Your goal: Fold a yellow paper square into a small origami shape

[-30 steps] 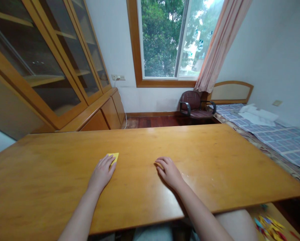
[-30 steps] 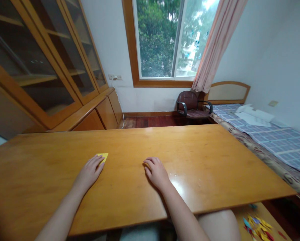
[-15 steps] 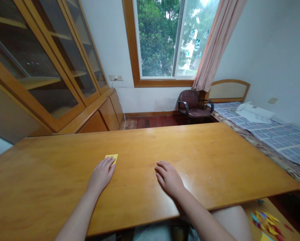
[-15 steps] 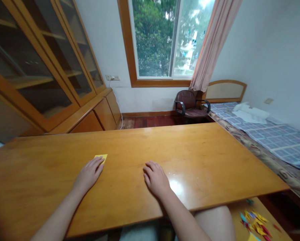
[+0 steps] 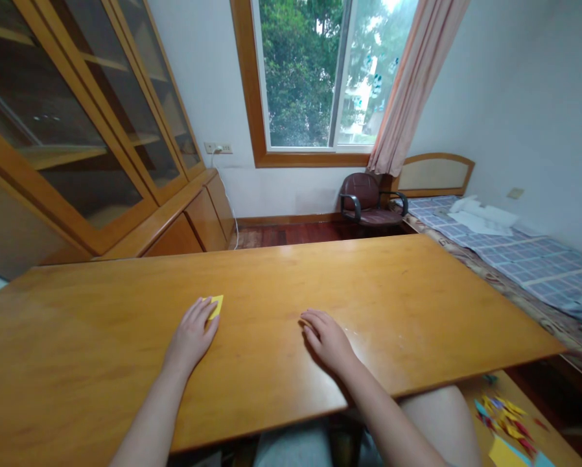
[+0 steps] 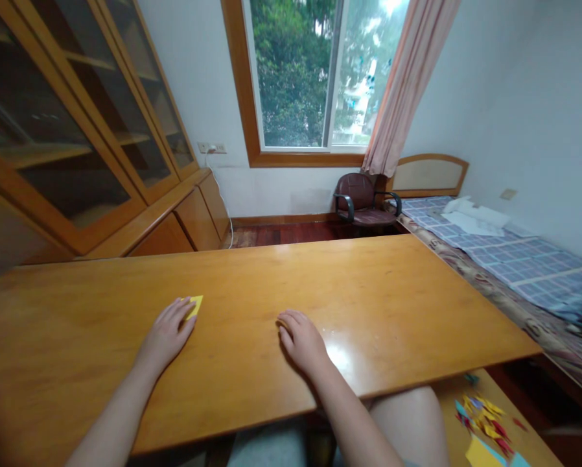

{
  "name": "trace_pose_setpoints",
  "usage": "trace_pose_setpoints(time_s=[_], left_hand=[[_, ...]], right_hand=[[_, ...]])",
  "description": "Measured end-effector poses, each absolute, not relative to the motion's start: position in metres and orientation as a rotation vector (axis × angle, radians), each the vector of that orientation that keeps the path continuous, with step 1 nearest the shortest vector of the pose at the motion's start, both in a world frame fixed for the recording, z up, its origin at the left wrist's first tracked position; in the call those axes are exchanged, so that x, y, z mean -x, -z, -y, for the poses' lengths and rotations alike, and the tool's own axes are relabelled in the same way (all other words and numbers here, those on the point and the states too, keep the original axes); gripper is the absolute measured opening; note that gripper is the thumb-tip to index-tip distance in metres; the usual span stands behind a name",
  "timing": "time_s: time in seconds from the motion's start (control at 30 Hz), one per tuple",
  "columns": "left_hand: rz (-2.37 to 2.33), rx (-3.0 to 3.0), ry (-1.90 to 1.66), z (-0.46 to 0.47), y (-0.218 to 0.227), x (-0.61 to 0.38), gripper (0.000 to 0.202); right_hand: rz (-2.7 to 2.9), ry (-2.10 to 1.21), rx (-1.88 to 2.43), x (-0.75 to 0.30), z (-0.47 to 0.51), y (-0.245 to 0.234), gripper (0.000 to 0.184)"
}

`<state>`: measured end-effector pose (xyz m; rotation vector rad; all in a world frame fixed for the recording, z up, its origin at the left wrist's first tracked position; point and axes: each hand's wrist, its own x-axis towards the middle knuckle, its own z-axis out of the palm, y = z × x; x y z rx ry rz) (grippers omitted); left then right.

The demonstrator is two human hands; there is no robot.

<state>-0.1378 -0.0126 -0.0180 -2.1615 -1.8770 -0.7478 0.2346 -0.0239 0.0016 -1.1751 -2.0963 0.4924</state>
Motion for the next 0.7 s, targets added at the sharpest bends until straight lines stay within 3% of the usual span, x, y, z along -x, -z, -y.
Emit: trace_pose_setpoints(time_s=[0.7], left_hand=[[1.916, 2.162, 0.706, 0.0158, 0.0187, 0.1395, 0.04]], right_hand=[[2.091, -0.528, 1.121, -0.2359, 0.0236, -0.0036, 0.025]])
